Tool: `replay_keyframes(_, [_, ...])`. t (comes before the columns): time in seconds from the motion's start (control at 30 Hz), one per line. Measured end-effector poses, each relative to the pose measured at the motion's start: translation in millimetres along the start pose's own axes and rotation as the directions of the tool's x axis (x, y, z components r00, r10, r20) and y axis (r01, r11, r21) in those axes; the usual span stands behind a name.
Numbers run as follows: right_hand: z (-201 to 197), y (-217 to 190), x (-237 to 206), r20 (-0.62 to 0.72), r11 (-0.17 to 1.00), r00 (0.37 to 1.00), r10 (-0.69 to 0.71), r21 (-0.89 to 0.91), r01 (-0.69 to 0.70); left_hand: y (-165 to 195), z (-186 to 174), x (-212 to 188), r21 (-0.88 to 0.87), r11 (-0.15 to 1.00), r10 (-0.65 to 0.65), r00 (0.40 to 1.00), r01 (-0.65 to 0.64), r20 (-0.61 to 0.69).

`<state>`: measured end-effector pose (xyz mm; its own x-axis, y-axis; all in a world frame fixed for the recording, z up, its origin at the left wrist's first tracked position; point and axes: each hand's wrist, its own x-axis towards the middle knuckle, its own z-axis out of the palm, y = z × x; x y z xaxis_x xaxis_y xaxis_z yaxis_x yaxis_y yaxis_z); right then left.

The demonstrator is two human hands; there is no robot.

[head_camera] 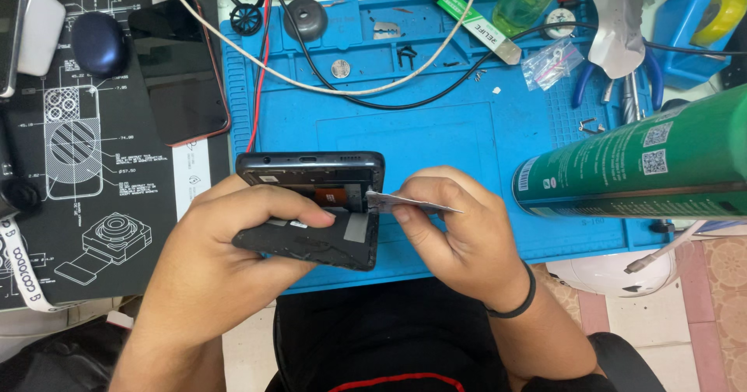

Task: The person works on a smartphone at a repair bench, prying along the edge of the phone's back cover with a plastic card, spraying the device with an aerosol can, and working the cover off to expose the internal battery and components.

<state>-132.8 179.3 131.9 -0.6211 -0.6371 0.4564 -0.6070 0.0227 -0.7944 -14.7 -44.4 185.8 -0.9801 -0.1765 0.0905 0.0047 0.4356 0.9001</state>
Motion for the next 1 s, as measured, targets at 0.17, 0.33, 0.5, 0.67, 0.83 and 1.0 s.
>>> replay_keyframes(0.17, [0.1,0.9,-0.9,0.001,1.000,1.000,-0.003,-0.017,0.003,-2.3,1.6,-1.1,0.037,0.999,0.015,1.000,-0.015,-0.011])
replay_keyframes(0.33, [-1.9,2.0,-1.2,0.029,1.000,1.000,-0.008,0.009,0.008,-1.4,0.5,-1.4,-0.003,0.996,0.090,0.996,-0.090,0.009])
replay_keyframes(0.5, [-2.0,3.1,-2.8,0.037,1.000,0.999,-0.011,0.009,0.011,0.1,2.8,-0.4,-0.036,0.999,0.033,0.999,-0.033,0.008])
replay_keyframes(0.67, [0.8,1.9,-7.2,0.018,1.000,1.000,-0.011,-0.003,0.011,1.8,2.6,-1.4,-0.038,0.997,0.066,0.998,-0.066,0.002])
replay_keyframes(0.83, [3.2,0.2,-10.0,-0.002,1.000,1.000,-0.024,-0.013,0.024,4.2,4.3,-4.0,0.047,0.999,0.015,1.000,-0.014,-0.018])
replay_keyframes(1.0, [4.0,0.6,-11.2,0.012,1.000,1.000,-0.015,-0.027,0.015,6.1,5.7,-3.1,-0.008,1.000,0.016,0.999,-0.016,-0.039])
